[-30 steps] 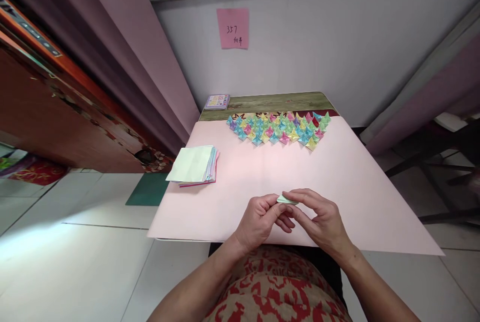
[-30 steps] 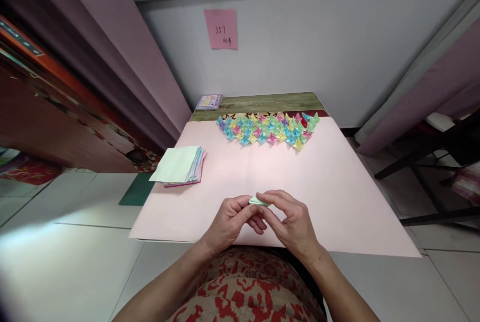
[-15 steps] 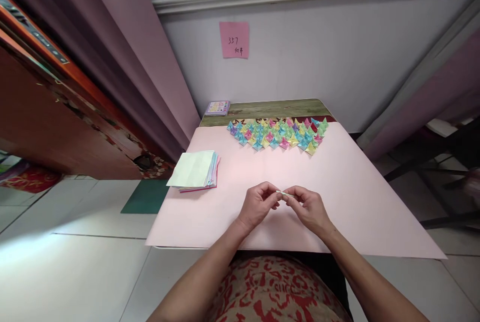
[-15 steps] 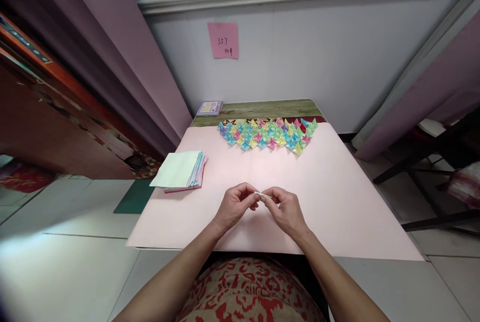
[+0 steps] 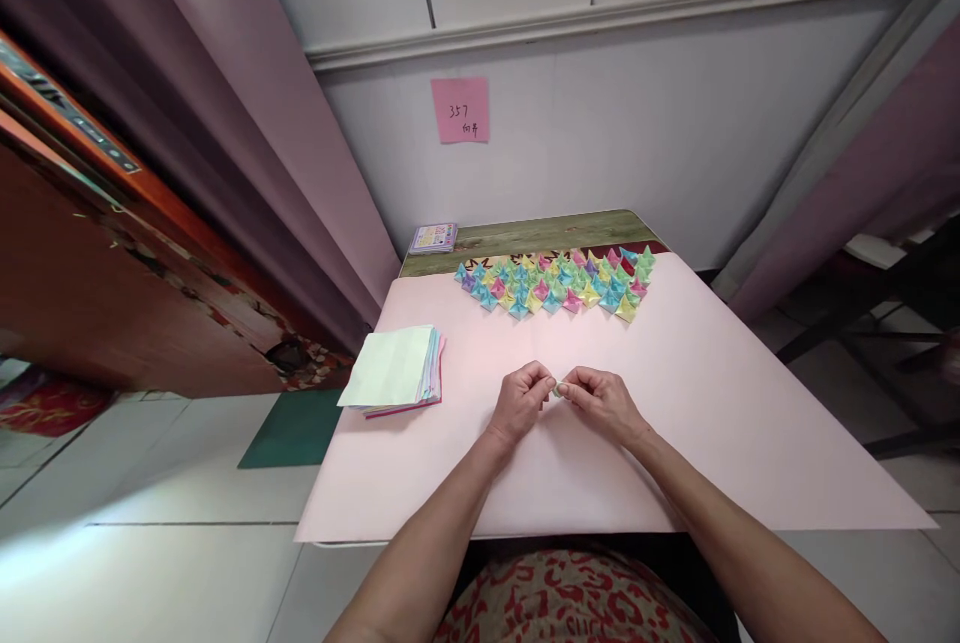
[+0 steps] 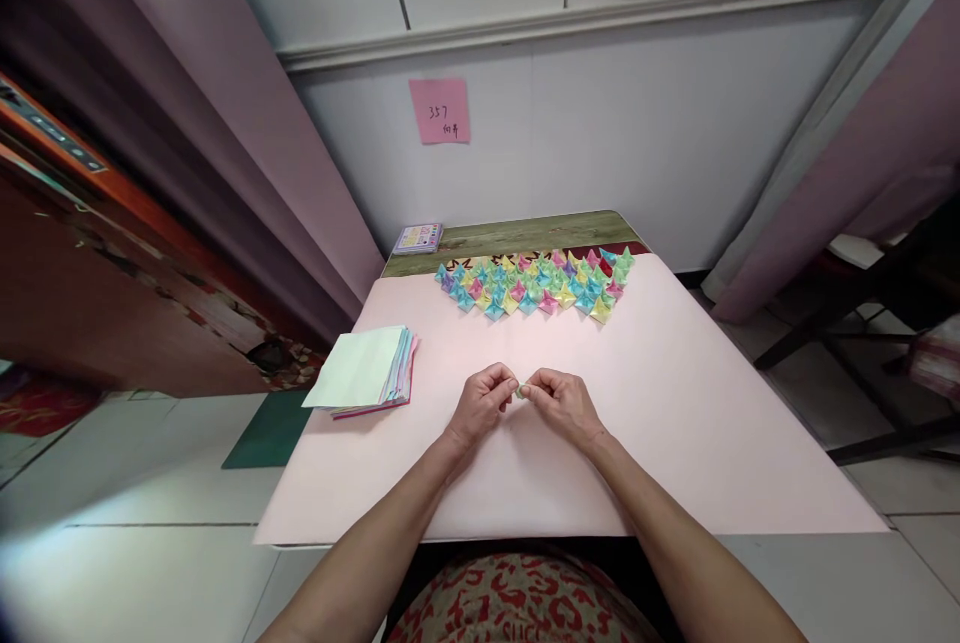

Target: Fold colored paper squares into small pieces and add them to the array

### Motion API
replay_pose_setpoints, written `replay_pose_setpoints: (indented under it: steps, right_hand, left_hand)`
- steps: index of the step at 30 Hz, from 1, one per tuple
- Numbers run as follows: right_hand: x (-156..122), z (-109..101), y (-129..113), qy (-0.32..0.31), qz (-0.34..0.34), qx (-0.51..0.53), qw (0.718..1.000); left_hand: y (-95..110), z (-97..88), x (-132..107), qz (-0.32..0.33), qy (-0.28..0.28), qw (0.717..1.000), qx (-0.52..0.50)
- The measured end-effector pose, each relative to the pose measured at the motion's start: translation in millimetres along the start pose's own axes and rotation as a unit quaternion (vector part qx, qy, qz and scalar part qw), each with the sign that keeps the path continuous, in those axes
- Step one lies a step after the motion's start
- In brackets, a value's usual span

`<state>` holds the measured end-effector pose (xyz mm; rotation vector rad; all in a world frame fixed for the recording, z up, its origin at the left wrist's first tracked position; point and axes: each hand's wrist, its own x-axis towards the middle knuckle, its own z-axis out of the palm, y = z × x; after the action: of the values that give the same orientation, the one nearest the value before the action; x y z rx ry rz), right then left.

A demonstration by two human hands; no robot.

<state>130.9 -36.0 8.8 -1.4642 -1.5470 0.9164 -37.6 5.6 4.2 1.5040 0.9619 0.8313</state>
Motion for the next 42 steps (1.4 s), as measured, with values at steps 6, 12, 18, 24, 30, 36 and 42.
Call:
replay_pose_setpoints:
  steps: [6, 12, 18, 24, 30, 36, 42]
  right_hand:
    - [15, 2, 8, 0.010, 0.077, 0.122, 0.989]
    - [18, 10, 29, 0.253, 0.103, 0.207, 0.939]
    - [12, 15, 25, 0.325, 0.096, 0.175, 0.924]
    - [-4, 21, 21, 0.276, 0.023, -0.057, 0.959]
    - [-4, 26, 23, 0.223, -0.021, -0.126, 0.966]
    - [-6, 24, 24, 0.248, -0.020, -0.105, 0.963]
    - [-6, 24, 27, 0.272, -0.011, -0.116, 0.955]
  left_hand:
    - [-14, -5.5, 19, -0.120, 0.016, 0.993, -0.006]
    - [-12, -34.9, 41, -0.055, 0.212, 0.966, 0.138]
    - [-17, -20.8, 61, 0.053, 0.191, 0.969, 0.147]
    - [-24, -13.6, 50, 0.202, 0.022, 0.964, 0.170]
    - [-21, -11.3, 45, 0.229, -0.074, 0.942, 0.233]
    - [-24, -14.9, 49, 0.188, 0.001, 0.962, 0.196]
    - [-31, -24.3, 50, 0.140, 0.084, 0.977, 0.134]
